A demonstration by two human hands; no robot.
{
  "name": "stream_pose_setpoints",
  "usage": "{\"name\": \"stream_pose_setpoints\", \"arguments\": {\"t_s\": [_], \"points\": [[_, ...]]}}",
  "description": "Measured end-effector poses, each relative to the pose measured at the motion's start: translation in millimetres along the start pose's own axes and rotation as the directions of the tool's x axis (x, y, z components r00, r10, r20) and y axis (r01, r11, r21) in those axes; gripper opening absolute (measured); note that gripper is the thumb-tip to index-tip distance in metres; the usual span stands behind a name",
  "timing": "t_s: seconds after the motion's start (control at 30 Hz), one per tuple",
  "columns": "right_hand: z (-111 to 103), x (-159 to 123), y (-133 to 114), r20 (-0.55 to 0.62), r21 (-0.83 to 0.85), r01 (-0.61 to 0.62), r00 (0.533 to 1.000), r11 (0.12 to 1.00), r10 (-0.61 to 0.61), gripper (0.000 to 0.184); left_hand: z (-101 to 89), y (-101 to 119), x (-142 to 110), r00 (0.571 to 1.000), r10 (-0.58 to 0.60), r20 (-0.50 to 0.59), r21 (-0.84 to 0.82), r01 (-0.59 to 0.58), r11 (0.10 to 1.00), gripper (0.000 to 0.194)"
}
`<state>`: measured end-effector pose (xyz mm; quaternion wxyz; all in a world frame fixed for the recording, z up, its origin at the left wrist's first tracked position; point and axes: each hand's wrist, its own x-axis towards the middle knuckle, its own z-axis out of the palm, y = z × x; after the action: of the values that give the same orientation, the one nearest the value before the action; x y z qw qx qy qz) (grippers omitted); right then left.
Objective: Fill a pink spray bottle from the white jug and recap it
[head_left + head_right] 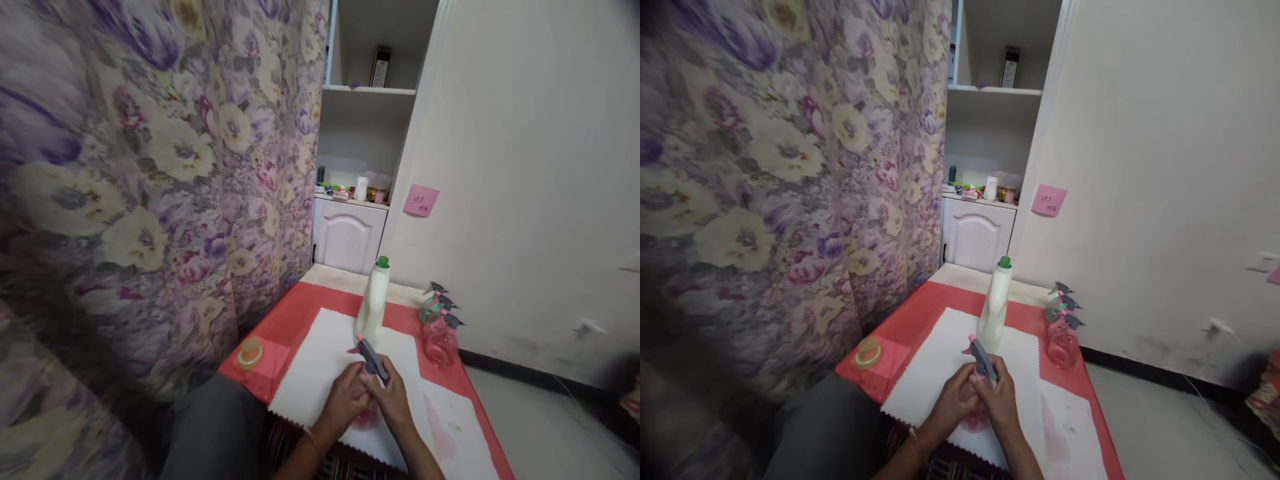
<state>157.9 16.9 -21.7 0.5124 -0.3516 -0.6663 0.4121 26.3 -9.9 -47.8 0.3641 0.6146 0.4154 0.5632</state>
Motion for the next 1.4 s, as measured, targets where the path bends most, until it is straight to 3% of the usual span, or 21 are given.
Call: {"name": "stream_pose_setpoints", "arguments": {"t_s": [0.1,0.17,0.23,0.43,0.5,0.67,0.9,1.13,1.3,1.4], "points": [[-9,5,-5,0.108,0.031,0.038,0.993,0.999,-0.041,0.038,-1.2,0,1,1.0,-0.001,0.012,-0.009,0.001,1.0,0.054],[-16,8,-8,0.232,0.08,0.023,0.972,0.997,-0.041,0.04,-1.5,1,1,1.0,-0.001,0.021,-0.016,0.002,1.0,0.055],[-19,9,-7,0.284,0.113,-0.008,0.959,0.994,-0.025,0.042,-1.3,2,1,1.0,-0.002,0.025,-0.021,0.002,1.0,0.054],[-2,4,1,0.03,0.093,-0.029,0.999,0.995,0.026,0.043,-1.1,3,1,1.0,-0.004,0.009,-0.022,0.004,1.0,0.054],[-3,4,-1,0.061,0.11,-0.017,0.998,0.994,0.01,0.042,-1.9,3,1,1.0,-0.001,0.016,-0.025,0.001,1.0,0.055],[-19,8,-10,0.308,0.133,-0.029,0.951,0.991,-0.014,0.041,-2.6,-1,1,1.0,-0.002,0.024,-0.042,0.003,0.999,0.056],[-7,2,6,0.06,0.099,-0.016,0.998,0.995,0.01,0.046,-1.7,-2,1,1.0,0.003,0.027,-0.065,-0.001,0.998,0.051],[-21,5,-3,0.314,0.138,-0.054,0.949,0.989,0.008,0.042,-1.3,2,0,0.999,0.011,0.036,-0.083,-0.008,0.997,0.055],[-14,5,6,0.149,0.143,-0.036,0.989,0.989,0.015,0.042,-1.5,0,0,0.999,-0.004,0.04,-0.091,0.008,0.996,0.051],[-14,6,3,0.183,0.15,-0.031,0.983,0.988,0.003,0.038,-3.0,1,1,0.999,-0.01,0.047,-0.09,0.014,0.996,0.05]]}}
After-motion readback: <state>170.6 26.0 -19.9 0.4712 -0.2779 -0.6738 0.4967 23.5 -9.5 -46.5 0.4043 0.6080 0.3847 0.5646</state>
